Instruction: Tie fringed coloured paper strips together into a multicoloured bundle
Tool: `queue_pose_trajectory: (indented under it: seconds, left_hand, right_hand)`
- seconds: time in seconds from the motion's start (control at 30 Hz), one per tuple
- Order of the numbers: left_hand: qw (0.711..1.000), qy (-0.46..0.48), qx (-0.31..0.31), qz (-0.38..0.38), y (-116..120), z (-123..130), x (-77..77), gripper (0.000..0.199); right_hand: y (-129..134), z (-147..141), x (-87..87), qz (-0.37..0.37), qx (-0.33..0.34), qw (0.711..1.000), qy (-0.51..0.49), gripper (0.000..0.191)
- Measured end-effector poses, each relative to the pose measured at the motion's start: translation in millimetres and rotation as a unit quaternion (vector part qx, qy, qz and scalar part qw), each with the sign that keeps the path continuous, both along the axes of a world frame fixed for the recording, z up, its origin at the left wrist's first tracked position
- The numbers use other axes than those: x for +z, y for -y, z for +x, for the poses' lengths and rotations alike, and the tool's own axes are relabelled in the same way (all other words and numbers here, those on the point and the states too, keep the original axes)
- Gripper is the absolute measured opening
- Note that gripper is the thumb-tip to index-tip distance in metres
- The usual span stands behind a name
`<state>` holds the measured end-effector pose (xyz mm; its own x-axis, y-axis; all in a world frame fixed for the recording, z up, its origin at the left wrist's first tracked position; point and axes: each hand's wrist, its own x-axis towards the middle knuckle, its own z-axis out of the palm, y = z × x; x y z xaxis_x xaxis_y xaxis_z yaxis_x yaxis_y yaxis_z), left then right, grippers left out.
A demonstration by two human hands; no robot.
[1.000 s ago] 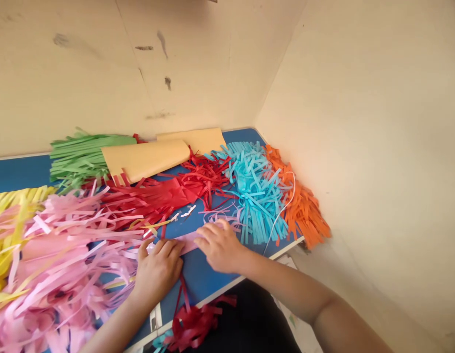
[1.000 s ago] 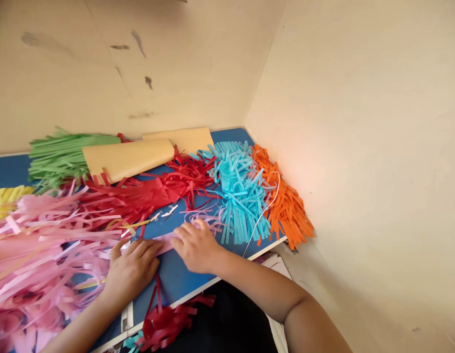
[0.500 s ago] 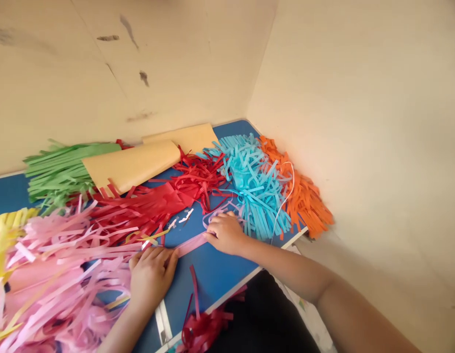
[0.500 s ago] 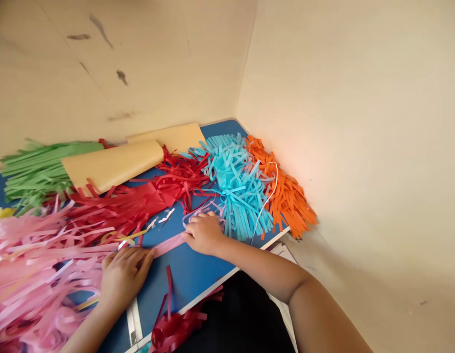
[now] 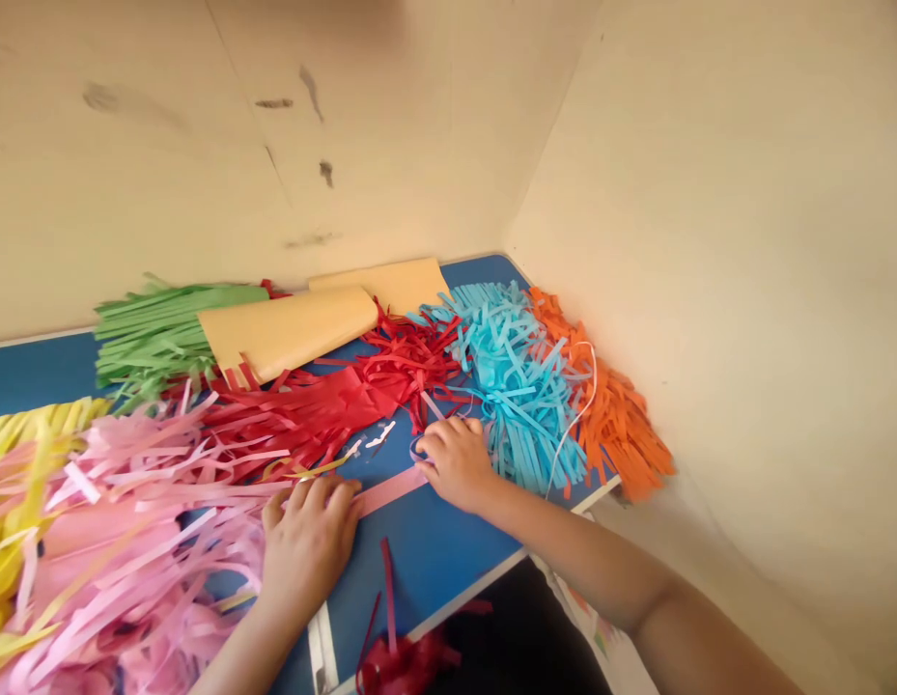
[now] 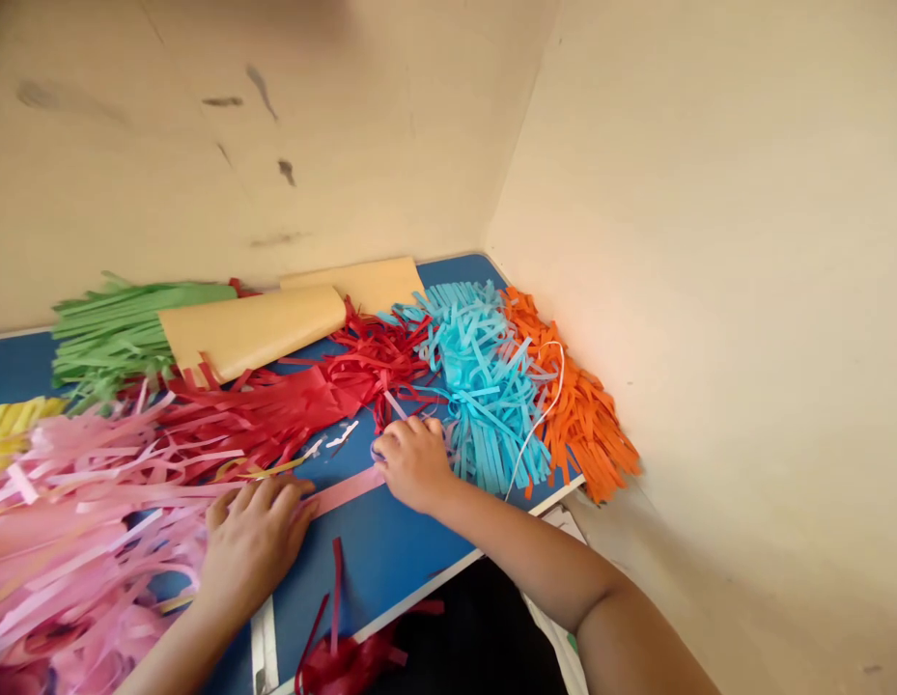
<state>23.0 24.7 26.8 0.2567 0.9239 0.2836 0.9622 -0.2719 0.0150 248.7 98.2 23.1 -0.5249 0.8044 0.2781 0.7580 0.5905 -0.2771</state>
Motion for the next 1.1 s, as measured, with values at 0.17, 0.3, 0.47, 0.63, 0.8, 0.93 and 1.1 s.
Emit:
queue_pose_trajectory:
  seconds: [0.17, 0.3, 0.47, 0.63, 0.8, 0.93, 1.1]
  left_hand:
    - [0.994, -0.014, -0.101, 0.036, 8, 10, 7.1, 0.033]
    - [0.995, -0.017, -0.086, 0.048, 7, 18, 10.6, 0.025]
    - [0.994, -0.052, -0.078, 0.062, 5, 20, 13.0, 0.019]
    - [0.993, -0.040, -0.073, 0.081, 5, 14, 6.1, 0.022]
    - [0.990, -0.001, -0.123, 0.076, 9, -5, -7.9, 0.019]
    - [0.990, 0.097, -0.102, 0.024, 9, -19, -18.4, 0.023]
    - [0.987, 0.155, -0.038, -0.017, 8, -20, -22.7, 0.030]
  right_hand:
    - [15, -7, -0.5, 0.104, 0.185, 0.976, 0.046, 0.017]
    - [3, -9, -9.4, 0.097, 0.232, 0.966, 0.065, 0.021]
    - [-7, -12, -3.9, 0.022, 0.197, 0.980, 0.033, 0.019]
    - [7, -17, -3.6, 0.077, 0.204, 0.975, 0.049, 0.015]
    - [-4, 8, -16.1, 0.040, 0.164, 0.986, 0.005, 0.021]
    - [-18, 26, -16.8, -0.054, 0.127, 0.990, -0.036, 0.013]
    - [-20, 22, -10.4, -0.115, 0.099, 0.987, -0.055, 0.009]
